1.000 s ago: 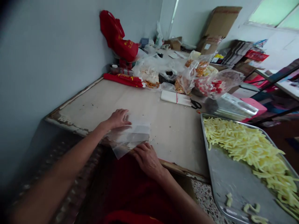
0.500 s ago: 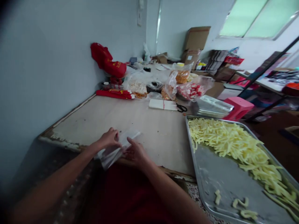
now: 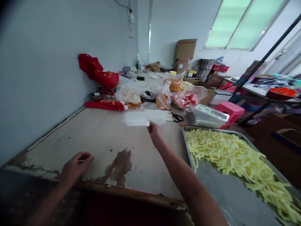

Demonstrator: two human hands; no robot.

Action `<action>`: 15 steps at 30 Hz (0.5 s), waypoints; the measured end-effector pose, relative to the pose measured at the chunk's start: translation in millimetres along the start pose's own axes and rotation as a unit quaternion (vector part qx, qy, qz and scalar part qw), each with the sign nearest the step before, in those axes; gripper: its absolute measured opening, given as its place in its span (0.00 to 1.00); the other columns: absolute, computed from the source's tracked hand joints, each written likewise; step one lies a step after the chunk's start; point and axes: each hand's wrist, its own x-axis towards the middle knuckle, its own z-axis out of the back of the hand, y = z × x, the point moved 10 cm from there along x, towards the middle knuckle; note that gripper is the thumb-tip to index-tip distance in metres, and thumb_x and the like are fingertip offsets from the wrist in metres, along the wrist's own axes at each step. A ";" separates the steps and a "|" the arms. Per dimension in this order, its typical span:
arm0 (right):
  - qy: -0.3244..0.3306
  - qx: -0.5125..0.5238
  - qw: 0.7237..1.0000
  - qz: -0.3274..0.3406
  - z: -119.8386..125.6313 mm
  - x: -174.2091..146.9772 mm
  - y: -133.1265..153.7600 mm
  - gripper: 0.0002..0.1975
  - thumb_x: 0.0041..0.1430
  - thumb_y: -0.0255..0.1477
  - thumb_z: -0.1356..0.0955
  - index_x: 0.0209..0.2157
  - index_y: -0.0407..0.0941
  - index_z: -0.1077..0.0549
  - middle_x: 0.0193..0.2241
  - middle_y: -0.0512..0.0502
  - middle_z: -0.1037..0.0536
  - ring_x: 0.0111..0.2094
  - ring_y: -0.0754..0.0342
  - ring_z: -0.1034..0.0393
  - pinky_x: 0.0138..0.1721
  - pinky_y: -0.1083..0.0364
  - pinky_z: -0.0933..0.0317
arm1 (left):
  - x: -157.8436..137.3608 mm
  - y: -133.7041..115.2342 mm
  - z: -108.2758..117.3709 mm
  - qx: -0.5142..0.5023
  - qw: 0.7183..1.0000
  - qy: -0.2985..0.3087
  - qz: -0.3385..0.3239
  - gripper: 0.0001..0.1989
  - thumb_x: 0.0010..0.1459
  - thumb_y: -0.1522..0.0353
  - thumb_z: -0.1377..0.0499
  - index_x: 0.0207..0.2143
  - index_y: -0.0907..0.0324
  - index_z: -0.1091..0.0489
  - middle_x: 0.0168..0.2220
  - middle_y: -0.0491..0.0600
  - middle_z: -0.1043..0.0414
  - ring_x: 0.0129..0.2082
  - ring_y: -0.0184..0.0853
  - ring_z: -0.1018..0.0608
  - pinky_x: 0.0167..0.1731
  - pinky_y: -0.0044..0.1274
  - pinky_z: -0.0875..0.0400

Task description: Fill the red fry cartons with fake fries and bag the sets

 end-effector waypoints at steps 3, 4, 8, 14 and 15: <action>-0.085 0.026 0.996 0.013 18.3 54.3 32.8 0.18 0.67 0.36 0.32 0.54 0.42 0.30 0.50 0.41 0.26 0.45 0.50 0.27 0.45 0.47 0.28 | -9.6 4.8 -4.9 0.071 0.989 -0.070 -0.108 0.17 0.57 0.53 0.40 0.38 0.57 0.25 0.40 0.53 0.23 0.42 0.44 0.24 0.47 0.35 0.30; -0.104 0.027 0.994 0.012 22.0 68.8 39.4 0.19 0.67 0.36 0.32 0.55 0.43 0.30 0.52 0.41 0.27 0.47 0.48 0.28 0.46 0.45 0.29 | -13.7 4.0 -6.6 0.086 0.982 -0.092 -0.139 0.16 0.59 0.54 0.41 0.38 0.58 0.25 0.41 0.53 0.23 0.43 0.45 0.24 0.49 0.36 0.31; -0.125 0.012 0.992 -0.005 24.4 112.7 56.7 0.19 0.67 0.36 0.32 0.56 0.43 0.31 0.53 0.40 0.28 0.49 0.47 0.29 0.48 0.44 0.30 | -23.8 -0.1 -8.5 0.115 0.967 -0.133 -0.185 0.11 0.63 0.60 0.41 0.38 0.58 0.26 0.39 0.53 0.24 0.42 0.42 0.25 0.48 0.34 0.31; -0.061 -0.060 0.994 -0.070 20.3 132.1 58.1 0.17 0.68 0.36 0.32 0.53 0.42 0.29 0.48 0.42 0.25 0.42 0.52 0.27 0.41 0.50 0.28 | -24.5 -7.3 -6.9 0.146 0.963 -0.124 -0.190 0.08 0.62 0.63 0.40 0.37 0.59 0.27 0.38 0.52 0.24 0.41 0.41 0.25 0.46 0.33 0.31; -0.051 -0.074 0.993 -0.077 23.9 129.1 57.0 0.16 0.68 0.35 0.32 0.52 0.42 0.29 0.46 0.43 0.25 0.40 0.53 0.27 0.39 0.51 0.28 | -24.4 -7.8 -6.9 0.152 0.961 -0.124 -0.192 0.08 0.62 0.63 0.40 0.37 0.59 0.27 0.38 0.52 0.24 0.41 0.41 0.25 0.47 0.33 0.31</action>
